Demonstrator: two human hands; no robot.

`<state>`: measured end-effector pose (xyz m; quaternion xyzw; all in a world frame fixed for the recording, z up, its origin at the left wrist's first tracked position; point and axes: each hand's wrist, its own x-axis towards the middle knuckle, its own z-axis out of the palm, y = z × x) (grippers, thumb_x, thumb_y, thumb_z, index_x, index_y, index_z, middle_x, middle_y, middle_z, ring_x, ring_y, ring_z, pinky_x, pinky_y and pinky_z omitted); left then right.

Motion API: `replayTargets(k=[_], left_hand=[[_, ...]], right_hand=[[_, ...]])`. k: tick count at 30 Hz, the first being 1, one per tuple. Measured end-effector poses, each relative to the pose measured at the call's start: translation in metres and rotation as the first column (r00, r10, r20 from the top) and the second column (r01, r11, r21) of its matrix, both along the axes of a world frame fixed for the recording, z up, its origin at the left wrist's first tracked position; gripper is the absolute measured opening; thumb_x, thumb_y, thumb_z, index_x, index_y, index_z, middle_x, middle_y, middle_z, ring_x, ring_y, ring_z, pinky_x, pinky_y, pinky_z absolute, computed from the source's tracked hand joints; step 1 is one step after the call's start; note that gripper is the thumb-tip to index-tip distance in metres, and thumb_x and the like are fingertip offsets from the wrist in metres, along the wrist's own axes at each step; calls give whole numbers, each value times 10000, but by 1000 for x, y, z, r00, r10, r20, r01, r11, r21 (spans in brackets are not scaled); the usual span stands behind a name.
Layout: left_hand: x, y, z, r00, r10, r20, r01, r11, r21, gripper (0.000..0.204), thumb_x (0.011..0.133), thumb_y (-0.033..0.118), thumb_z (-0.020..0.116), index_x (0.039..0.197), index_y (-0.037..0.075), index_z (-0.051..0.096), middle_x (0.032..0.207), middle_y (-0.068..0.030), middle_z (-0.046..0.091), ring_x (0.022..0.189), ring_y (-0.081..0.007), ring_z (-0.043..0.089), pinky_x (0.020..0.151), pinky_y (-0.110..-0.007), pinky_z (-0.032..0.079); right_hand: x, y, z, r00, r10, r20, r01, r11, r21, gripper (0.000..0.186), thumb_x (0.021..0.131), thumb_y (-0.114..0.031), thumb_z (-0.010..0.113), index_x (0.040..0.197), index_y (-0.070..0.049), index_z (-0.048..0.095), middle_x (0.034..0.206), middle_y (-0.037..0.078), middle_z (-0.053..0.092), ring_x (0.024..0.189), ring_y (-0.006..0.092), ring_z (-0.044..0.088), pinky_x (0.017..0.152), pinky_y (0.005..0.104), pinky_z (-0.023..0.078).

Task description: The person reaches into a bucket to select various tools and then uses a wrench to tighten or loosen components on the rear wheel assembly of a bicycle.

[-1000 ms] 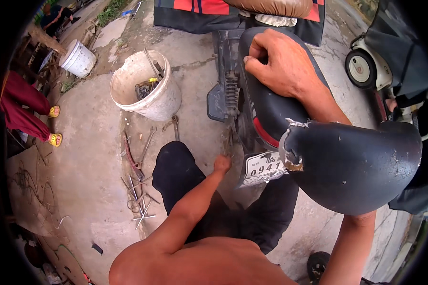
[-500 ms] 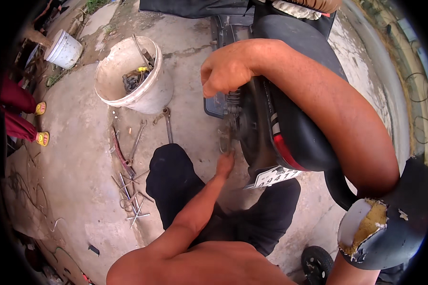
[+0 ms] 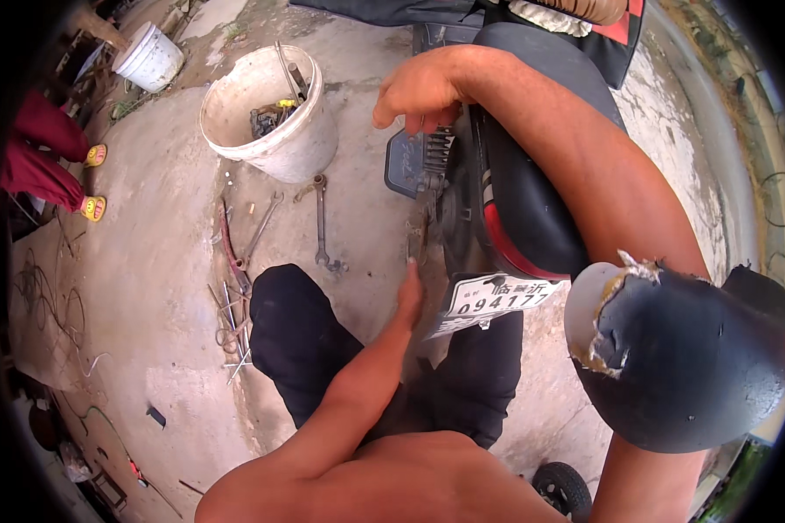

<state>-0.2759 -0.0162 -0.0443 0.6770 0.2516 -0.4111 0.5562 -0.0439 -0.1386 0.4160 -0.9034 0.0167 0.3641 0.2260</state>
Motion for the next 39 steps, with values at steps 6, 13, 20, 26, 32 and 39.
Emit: replayTargets(k=[6, 13, 20, 26, 32, 39], left_hand=[[-1, -24, -28, 998, -56, -15, 57, 994, 91, 800, 1036, 623, 319, 1279, -63, 649, 1326, -377, 593, 1318, -521, 514, 1105, -515, 397], [-8, 8, -109, 946, -249, 206, 170, 926, 337, 503, 1059, 411, 279, 1151, 57, 624, 1233, -336, 645, 1196, -537, 575, 1030, -577, 422], [2, -9, -34, 966, -222, 135, 203, 969, 138, 460, 1045, 406, 342, 1123, 41, 611, 1156, -290, 641, 1113, -470, 560, 950, -542, 416], [4, -15, 67, 999, -40, 22, 42, 996, -75, 458, 1032, 431, 396, 1147, 41, 607, 1079, -241, 629, 1001, -398, 546, 851, -497, 421], [35, -32, 159, 998, 37, -57, -50, 967, -248, 468, 1020, 456, 451, 1171, 41, 604, 1002, -192, 617, 888, -326, 532, 751, -452, 425], [75, -50, 245, 992, 63, -114, -101, 922, -375, 493, 1005, 485, 514, 1199, 40, 600, 912, -135, 604, 757, -242, 516, 636, -399, 430]], right_hand=[[12, -33, -15, 985, -171, 6, 169, 980, 102, 657, 901, -505, 660, 1405, -89, 589, 1177, 142, 703, 921, 210, 683, 761, 367, 577], [13, 2, -9, 997, -65, -33, 68, 995, 73, 734, 899, -511, 634, 1499, -108, 509, 1286, 177, 657, 1074, 261, 670, 885, 414, 591], [0, -17, 5, 999, -46, -5, 47, 997, 55, 734, 916, -505, 623, 1516, -104, 486, 1422, 176, 591, 1189, 293, 640, 936, 446, 584], [4, -25, 17, 1000, 13, 15, -14, 995, 100, 737, 908, -495, 638, 1527, -131, 473, 1484, 179, 532, 1249, 313, 605, 916, 461, 594], [9, -37, 8, 1000, 10, 3, -10, 983, 184, 675, 913, -468, 651, 1497, -160, 512, 1463, 175, 544, 1242, 324, 606, 914, 454, 591], [-3, -27, 9, 993, 77, 87, -91, 983, 159, 604, 899, -464, 684, 1415, -161, 599, 1352, 112, 621, 1166, 252, 630, 888, 407, 587]])
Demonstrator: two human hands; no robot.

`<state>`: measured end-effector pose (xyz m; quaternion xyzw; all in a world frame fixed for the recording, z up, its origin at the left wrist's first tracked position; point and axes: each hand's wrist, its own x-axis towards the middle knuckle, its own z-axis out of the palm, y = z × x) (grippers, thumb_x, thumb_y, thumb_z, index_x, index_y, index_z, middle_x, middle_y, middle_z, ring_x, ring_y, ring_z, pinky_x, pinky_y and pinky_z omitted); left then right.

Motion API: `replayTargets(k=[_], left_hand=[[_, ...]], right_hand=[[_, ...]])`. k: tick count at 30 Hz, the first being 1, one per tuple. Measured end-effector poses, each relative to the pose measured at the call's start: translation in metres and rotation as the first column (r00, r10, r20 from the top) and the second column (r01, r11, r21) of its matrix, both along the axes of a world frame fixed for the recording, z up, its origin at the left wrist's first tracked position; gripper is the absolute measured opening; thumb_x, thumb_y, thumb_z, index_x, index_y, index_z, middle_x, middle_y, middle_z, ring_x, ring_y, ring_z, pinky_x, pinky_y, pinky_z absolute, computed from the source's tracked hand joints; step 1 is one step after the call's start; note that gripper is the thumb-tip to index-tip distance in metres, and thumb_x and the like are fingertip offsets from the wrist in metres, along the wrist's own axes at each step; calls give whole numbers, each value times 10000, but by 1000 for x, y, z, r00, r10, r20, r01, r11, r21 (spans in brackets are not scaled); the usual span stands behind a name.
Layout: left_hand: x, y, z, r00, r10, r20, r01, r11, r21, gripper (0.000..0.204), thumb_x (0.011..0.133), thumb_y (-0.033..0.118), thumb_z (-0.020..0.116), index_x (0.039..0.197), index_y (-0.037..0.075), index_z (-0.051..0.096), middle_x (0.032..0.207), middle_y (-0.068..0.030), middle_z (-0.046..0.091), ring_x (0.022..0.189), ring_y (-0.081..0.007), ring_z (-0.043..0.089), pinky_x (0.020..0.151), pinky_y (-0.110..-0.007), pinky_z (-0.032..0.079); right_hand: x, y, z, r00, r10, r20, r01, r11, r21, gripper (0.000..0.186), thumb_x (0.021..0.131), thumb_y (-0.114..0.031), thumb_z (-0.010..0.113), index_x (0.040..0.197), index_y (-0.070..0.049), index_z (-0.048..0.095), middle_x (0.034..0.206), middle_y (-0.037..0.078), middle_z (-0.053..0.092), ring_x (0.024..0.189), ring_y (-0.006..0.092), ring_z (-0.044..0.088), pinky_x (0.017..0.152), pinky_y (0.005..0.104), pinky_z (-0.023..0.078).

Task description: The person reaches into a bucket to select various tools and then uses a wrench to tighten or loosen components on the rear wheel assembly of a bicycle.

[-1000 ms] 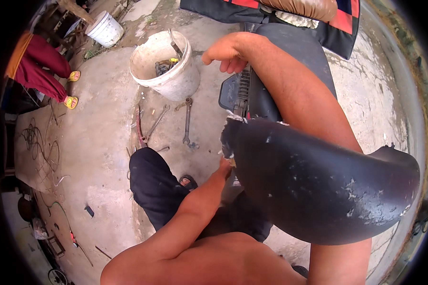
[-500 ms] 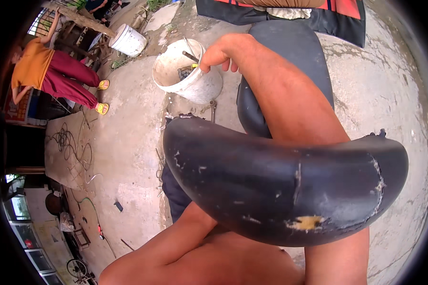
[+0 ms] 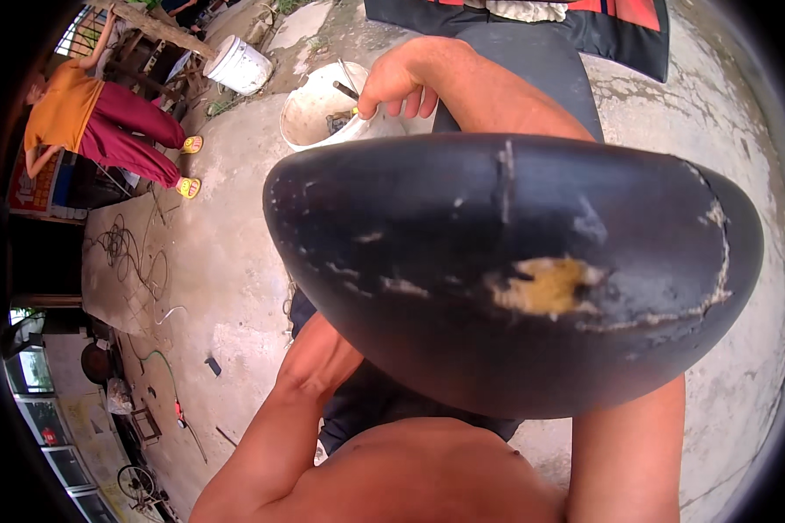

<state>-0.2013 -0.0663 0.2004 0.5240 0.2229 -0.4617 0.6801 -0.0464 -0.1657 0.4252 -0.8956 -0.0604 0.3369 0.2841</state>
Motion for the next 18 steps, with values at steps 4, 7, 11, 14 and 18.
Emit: replayTargets(k=[4, 7, 11, 14, 18], left_hand=[[26, -6, 27, 1000, 0, -8, -1, 998, -69, 513, 996, 501, 550, 1215, 40, 597, 861, -102, 596, 682, -194, 507, 570, -369, 432], [33, 10, 40, 999, -26, 41, 27, 999, -23, 531, 990, 514, 578, 1227, 40, 596, 822, -78, 590, 626, -158, 500, 520, -346, 435], [9, 37, 69, 912, -81, 402, -11, 976, 220, 557, 966, 454, 659, 1319, 37, 553, 797, -69, 604, 586, -140, 523, 495, -337, 457], [11, 50, 43, 715, -141, 685, -58, 964, 259, 638, 935, 277, 739, 1465, 50, 467, 820, -113, 661, 647, -157, 591, 580, -349, 507], [35, 53, 15, 328, -396, 858, -34, 903, 429, 498, 953, 172, 644, 1412, 55, 492, 918, -248, 715, 831, -404, 713, 752, -468, 549]], right_hand=[[-22, -1, 16, 992, 91, 88, -95, 995, 39, 582, 905, -444, 680, 1398, -140, 618, 1282, 88, 664, 1124, 211, 643, 871, 393, 566], [-41, 5, 29, 950, 134, 283, -140, 990, 2, 625, 916, -403, 671, 1418, -41, 587, 1188, 95, 719, 1055, 207, 674, 884, 370, 542], [-49, 4, 32, 946, 82, 313, -89, 996, 9, 671, 902, -382, 686, 1444, -6, 560, 1157, 108, 738, 1022, 207, 686, 886, 354, 537], [-52, 4, 35, 938, 37, 343, -48, 999, 24, 662, 900, -376, 689, 1434, -3, 568, 1145, 111, 741, 1001, 205, 691, 890, 349, 539], [-43, 6, 28, 946, 67, 316, -74, 997, 10, 550, 927, -379, 681, 1333, -12, 638, 1139, 121, 727, 1002, 209, 690, 897, 344, 544]])
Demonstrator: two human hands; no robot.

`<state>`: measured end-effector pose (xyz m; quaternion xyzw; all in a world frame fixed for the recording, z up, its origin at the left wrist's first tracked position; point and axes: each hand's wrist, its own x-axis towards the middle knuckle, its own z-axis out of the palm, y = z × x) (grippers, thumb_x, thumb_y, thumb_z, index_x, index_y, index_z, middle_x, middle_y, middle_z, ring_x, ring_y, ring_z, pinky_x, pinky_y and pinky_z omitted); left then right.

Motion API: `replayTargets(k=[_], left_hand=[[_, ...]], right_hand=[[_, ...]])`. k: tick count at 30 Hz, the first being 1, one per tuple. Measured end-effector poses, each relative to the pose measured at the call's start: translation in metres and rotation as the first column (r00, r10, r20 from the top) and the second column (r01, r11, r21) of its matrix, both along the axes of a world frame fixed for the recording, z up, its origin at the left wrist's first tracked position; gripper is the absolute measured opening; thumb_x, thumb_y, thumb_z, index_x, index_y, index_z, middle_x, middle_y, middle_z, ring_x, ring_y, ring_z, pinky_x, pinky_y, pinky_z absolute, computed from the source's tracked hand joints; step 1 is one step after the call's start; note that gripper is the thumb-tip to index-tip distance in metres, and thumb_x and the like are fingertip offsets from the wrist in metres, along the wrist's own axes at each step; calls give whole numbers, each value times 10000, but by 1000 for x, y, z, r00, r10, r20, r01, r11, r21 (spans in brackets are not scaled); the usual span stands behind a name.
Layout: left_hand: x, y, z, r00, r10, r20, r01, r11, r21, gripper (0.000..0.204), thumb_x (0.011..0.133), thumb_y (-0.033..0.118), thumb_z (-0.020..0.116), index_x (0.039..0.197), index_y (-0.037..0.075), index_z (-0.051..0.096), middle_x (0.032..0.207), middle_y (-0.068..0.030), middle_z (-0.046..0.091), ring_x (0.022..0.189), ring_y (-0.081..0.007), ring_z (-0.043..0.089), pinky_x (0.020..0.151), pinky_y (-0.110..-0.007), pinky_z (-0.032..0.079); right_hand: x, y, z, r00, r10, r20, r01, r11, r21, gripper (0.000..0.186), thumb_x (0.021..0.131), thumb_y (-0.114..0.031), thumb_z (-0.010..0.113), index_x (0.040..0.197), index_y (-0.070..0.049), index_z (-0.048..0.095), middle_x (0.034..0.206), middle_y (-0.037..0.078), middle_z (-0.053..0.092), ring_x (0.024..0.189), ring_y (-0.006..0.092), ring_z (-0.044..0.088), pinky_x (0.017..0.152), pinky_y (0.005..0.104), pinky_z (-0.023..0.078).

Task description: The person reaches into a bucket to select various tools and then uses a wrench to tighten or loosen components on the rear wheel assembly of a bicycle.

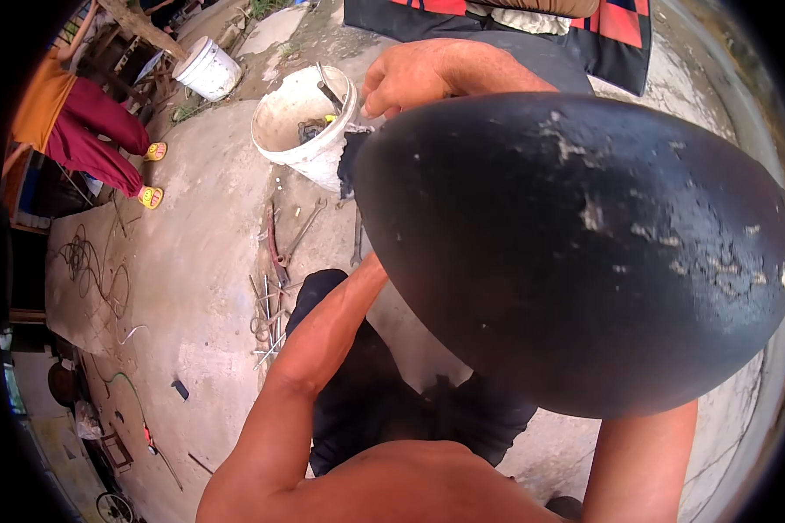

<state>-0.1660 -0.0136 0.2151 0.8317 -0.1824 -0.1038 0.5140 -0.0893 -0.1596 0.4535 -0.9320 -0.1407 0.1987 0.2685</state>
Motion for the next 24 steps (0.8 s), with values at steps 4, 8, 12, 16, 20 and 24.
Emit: replayTargets(k=[4, 8, 12, 16, 20, 24], left_hand=[[110, -10, -34, 986, 98, 135, -112, 989, 99, 420, 971, 262, 557, 1288, -14, 557, 1065, -295, 705, 1042, -479, 670, 896, -545, 521], [131, -35, -5, 1000, -2, 24, -4, 959, 283, 324, 929, 227, 559, 1110, -37, 604, 1061, -297, 702, 1059, -475, 659, 928, -540, 509], [121, -18, -3, 997, -56, 55, 43, 973, 227, 292, 927, 209, 560, 1099, -22, 608, 961, -265, 723, 925, -410, 714, 848, -496, 539], [85, 17, -6, 969, -32, -244, 34, 999, 2, 258, 924, 223, 607, 1088, 23, 612, 682, -124, 681, 534, -187, 601, 557, -364, 485], [91, 22, 5, 942, 1, -334, 15, 999, 45, 241, 921, 206, 606, 1063, 11, 615, 718, -145, 702, 586, -223, 654, 599, -377, 513], [100, 13, 20, 983, -91, 159, 48, 965, 256, 245, 917, 192, 607, 1052, -12, 626, 829, -196, 730, 767, -319, 720, 725, -413, 545]], right_hand=[[4, 11, 4, 999, 10, -34, -7, 996, 84, 613, 925, -369, 697, 1393, 12, 590, 1114, 133, 738, 961, 201, 701, 897, 343, 550], [11, -13, 0, 994, -95, -61, 104, 980, 171, 524, 923, -385, 685, 1317, -41, 666, 1125, 91, 734, 994, 183, 691, 865, 336, 562], [8, -12, -1, 985, -126, -114, 151, 956, 251, 527, 966, -310, 651, 1395, -9, 596, 1110, 91, 727, 995, 166, 692, 895, 301, 559], [1, -23, 9, 973, -205, -108, 228, 926, 301, 531, 970, -321, 653, 1399, -13, 596, 1109, 97, 727, 1001, 172, 692, 902, 306, 559], [6, -14, 3, 978, -171, -118, 197, 944, 264, 504, 958, -381, 681, 1316, -28, 660, 1112, 102, 729, 985, 180, 699, 888, 308, 567], [14, -7, 1, 961, -210, -181, 257, 921, 293, 503, 987, -348, 654, 1391, -50, 614, 1104, 54, 720, 1026, 135, 678, 891, 283, 549]])
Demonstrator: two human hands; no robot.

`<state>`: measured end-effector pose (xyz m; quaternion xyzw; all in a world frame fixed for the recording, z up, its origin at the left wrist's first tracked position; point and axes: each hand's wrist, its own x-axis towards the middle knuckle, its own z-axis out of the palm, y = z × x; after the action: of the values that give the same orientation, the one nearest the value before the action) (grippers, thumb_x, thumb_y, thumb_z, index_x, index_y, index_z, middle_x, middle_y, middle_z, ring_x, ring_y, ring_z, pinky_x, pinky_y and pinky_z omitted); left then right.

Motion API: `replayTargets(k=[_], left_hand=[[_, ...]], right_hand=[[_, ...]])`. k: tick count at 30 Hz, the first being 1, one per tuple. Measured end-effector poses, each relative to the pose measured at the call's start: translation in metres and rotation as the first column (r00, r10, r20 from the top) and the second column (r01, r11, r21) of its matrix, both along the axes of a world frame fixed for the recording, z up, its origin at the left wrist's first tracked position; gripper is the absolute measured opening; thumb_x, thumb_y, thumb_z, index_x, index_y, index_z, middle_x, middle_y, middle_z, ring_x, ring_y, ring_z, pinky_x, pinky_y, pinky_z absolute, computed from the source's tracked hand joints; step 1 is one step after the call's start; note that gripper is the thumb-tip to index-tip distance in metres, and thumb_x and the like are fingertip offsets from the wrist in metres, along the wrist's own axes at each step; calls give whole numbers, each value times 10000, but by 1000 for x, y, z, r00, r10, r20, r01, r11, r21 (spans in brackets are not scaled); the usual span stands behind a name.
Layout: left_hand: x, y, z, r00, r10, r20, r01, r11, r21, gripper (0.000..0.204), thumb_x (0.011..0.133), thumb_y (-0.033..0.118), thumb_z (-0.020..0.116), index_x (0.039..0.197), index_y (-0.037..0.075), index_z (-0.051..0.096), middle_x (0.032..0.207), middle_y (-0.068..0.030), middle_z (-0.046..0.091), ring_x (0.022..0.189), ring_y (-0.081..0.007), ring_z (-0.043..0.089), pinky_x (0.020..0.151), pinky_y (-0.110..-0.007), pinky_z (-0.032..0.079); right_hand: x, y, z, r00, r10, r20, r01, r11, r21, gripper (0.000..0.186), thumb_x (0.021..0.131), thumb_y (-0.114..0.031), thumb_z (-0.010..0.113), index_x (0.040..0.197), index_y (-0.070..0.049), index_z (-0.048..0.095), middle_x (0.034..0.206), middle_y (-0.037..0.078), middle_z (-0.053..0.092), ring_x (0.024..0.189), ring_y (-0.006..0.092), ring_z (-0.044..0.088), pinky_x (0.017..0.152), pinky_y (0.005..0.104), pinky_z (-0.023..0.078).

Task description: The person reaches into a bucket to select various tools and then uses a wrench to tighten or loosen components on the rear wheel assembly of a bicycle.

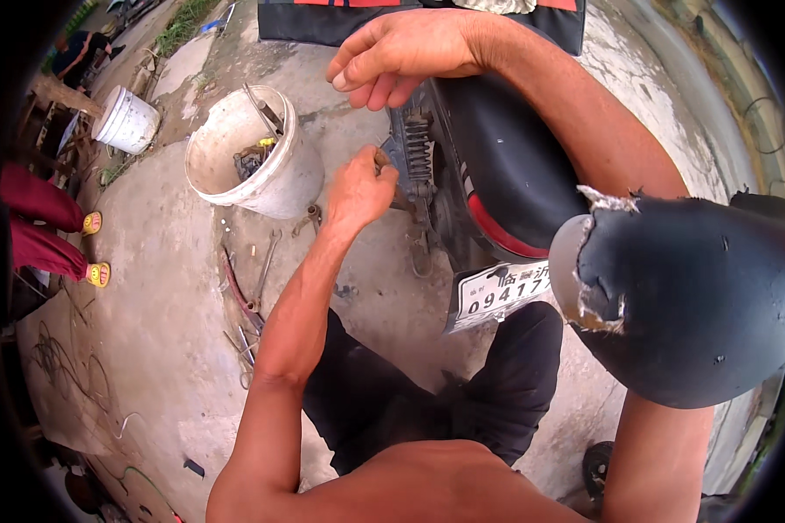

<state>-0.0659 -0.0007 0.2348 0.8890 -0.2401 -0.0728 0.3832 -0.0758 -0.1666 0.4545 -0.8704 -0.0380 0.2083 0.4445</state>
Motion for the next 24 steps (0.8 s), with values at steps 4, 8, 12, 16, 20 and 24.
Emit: replayTargets(k=[4, 8, 12, 16, 20, 24], left_hand=[[-36, 48, 63, 967, -29, -254, -33, 971, -239, 249, 952, 179, 580, 1127, 4, 598, 886, -203, 745, 869, -307, 738, 761, -394, 554], [-78, 176, 0, 785, -303, -540, -302, 573, -762, 366, 991, 190, 616, 1308, 70, 480, 1079, -226, 725, 964, -302, 728, 793, -394, 578], [-147, 228, -68, 451, -678, -580, -462, 379, -802, 550, 960, 280, 703, 1394, 72, 438, 1174, -239, 694, 1074, -351, 696, 861, -484, 566], [-157, 208, -130, 306, -816, -490, -637, 207, -743, 392, 987, 236, 660, 1316, 54, 547, 1010, -169, 717, 947, -308, 689, 872, -479, 566], [-135, 190, -145, 484, -270, -832, -562, 633, -533, 190, 1010, 100, 591, 1180, 40, 650, 924, -135, 712, 827, -241, 663, 825, -422, 572], [-152, 162, -176, 699, -155, -698, -197, 896, -397, 170, 1033, 119, 570, 1166, 35, 635, 796, -67, 649, 720, -164, 623, 702, -310, 530]], right_hand=[[0, 0, -5, 1000, -23, 12, 22, 1000, 17, 501, 988, -349, 653, 1387, -48, 616, 1089, 48, 719, 1004, 132, 676, 878, 280, 547], [-4, 6, 0, 997, 53, 59, -46, 992, -114, 533, 982, -350, 648, 1400, -22, 600, 1105, 68, 724, 997, 152, 677, 885, 302, 552], [-5, 10, 0, 995, 97, 37, -86, 969, -231, 584, 967, -361, 646, 1421, -1, 576, 1122, 81, 731, 995, 167, 683, 896, 320, 556], [-6, 16, 1, 997, 70, 35, -59, 967, -246, 590, 953, -359, 642, 1418, -2, 579, 1103, 85, 733, 987, 170, 683, 898, 321, 556], [-8, 20, 6, 997, 63, 36, -50, 959, -278, 586, 951, -354, 644, 1415, -2, 582, 1108, 86, 730, 985, 172, 683, 900, 324, 557], [-6, 13, 6, 999, 40, 18, -35, 971, -235, 575, 948, -356, 655, 1399, -3, 596, 1114, 87, 733, 973, 174, 681, 890, 328, 559]])
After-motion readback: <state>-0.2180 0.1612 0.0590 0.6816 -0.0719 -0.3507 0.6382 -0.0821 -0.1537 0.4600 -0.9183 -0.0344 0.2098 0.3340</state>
